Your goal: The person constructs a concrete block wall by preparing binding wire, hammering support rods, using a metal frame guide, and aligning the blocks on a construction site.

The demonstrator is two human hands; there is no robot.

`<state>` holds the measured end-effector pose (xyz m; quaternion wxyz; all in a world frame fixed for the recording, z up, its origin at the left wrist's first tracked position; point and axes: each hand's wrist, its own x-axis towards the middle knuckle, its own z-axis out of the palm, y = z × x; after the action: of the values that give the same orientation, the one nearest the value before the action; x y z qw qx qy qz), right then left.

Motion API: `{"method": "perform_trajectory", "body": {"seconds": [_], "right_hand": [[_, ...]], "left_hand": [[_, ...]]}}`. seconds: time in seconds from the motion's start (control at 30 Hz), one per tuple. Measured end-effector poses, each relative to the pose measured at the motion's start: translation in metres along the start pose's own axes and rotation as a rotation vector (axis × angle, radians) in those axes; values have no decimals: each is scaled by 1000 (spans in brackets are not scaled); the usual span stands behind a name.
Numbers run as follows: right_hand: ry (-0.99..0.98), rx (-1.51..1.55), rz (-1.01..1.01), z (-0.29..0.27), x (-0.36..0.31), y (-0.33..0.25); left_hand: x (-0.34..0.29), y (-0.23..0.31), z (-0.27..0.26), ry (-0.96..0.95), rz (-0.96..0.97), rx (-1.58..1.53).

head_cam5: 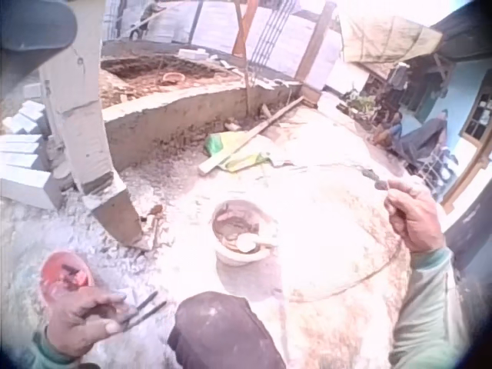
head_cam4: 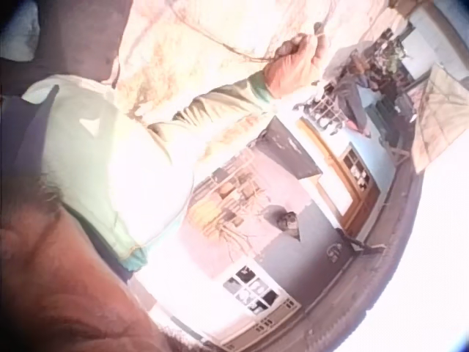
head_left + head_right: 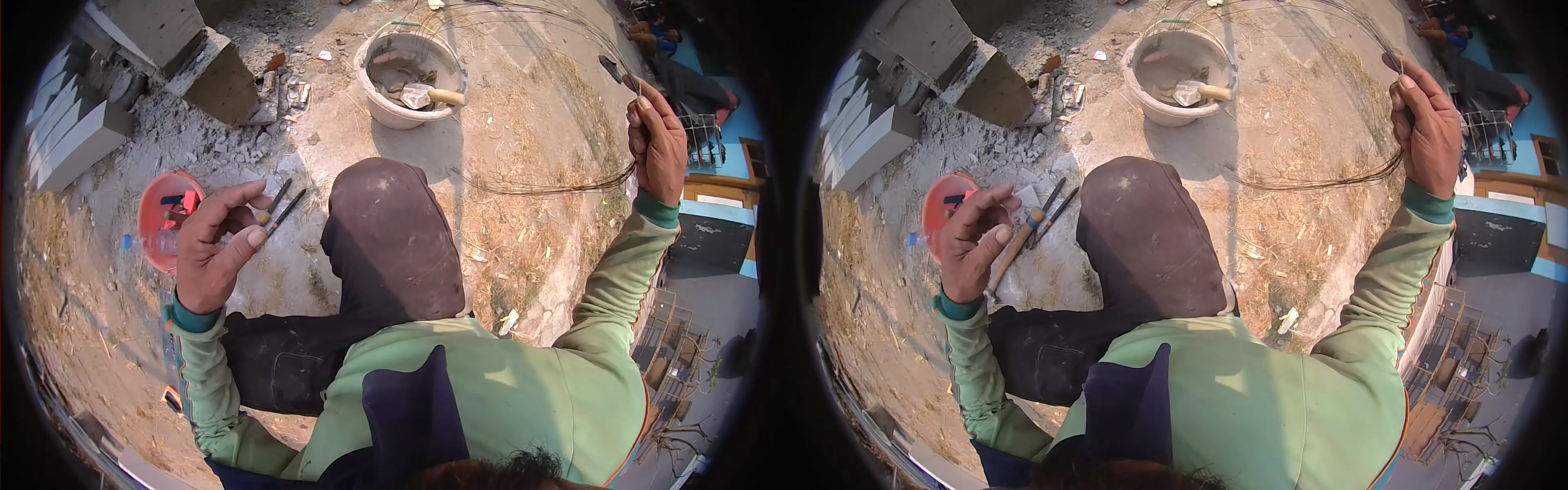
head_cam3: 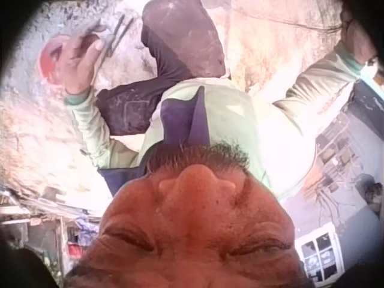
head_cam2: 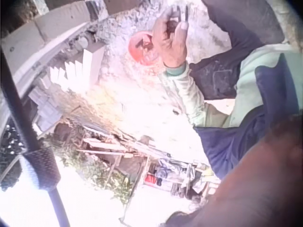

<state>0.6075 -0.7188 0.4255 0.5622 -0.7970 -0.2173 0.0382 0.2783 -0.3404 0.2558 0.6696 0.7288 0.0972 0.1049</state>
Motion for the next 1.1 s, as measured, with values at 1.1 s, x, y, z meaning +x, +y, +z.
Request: {"method": "perform_trajectory", "body": {"seconds": [1.1], "right_hand": [[-1347,529,-215,499,-82,-79]], "left_hand": [[-106,13,-110,660,481,-805]]}}
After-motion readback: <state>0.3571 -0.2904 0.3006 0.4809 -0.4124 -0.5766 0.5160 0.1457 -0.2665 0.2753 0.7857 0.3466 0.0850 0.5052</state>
